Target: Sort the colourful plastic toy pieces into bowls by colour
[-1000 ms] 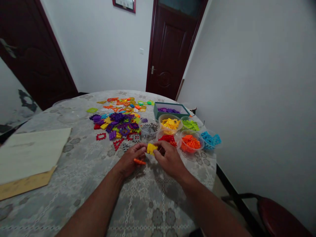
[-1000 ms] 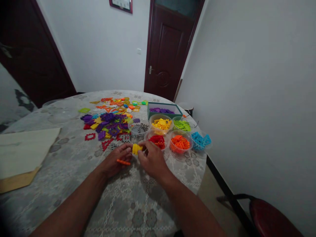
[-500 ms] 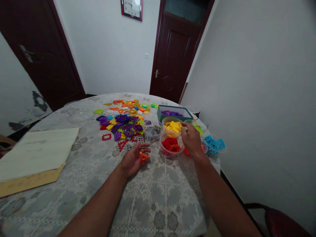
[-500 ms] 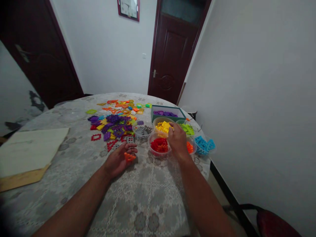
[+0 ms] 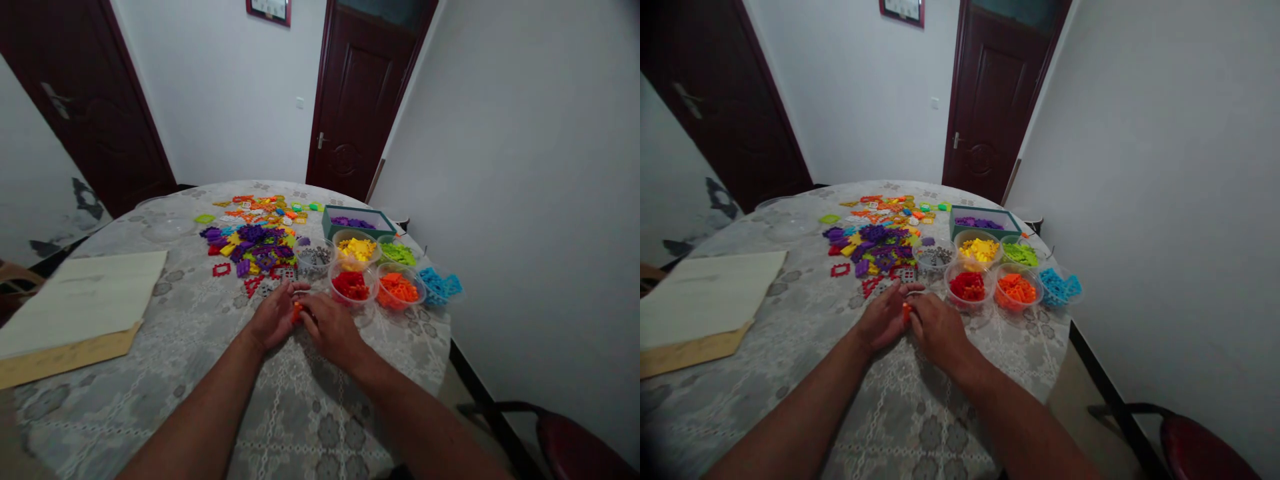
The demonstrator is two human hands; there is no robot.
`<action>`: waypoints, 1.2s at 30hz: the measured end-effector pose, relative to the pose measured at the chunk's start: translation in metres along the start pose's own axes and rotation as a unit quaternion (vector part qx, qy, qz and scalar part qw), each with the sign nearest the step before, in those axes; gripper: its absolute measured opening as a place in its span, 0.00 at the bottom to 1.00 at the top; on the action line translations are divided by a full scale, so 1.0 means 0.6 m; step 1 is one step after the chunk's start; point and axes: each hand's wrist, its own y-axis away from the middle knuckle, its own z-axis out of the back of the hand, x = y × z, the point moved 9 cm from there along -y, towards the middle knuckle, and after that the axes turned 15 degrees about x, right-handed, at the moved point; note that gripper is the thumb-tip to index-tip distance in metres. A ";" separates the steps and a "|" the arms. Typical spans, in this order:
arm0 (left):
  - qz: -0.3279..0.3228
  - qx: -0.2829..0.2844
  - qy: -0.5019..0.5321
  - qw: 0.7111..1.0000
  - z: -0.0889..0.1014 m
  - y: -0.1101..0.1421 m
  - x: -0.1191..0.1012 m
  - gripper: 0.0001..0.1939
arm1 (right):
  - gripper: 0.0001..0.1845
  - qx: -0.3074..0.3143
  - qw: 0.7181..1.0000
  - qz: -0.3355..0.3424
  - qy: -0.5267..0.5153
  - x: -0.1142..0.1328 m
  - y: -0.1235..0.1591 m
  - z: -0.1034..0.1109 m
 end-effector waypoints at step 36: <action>-0.040 -0.101 -0.039 0.993 0.027 0.009 -0.031 0.17 | 0.28 -0.288 0.890 -0.342 0.087 -0.263 0.198 0.319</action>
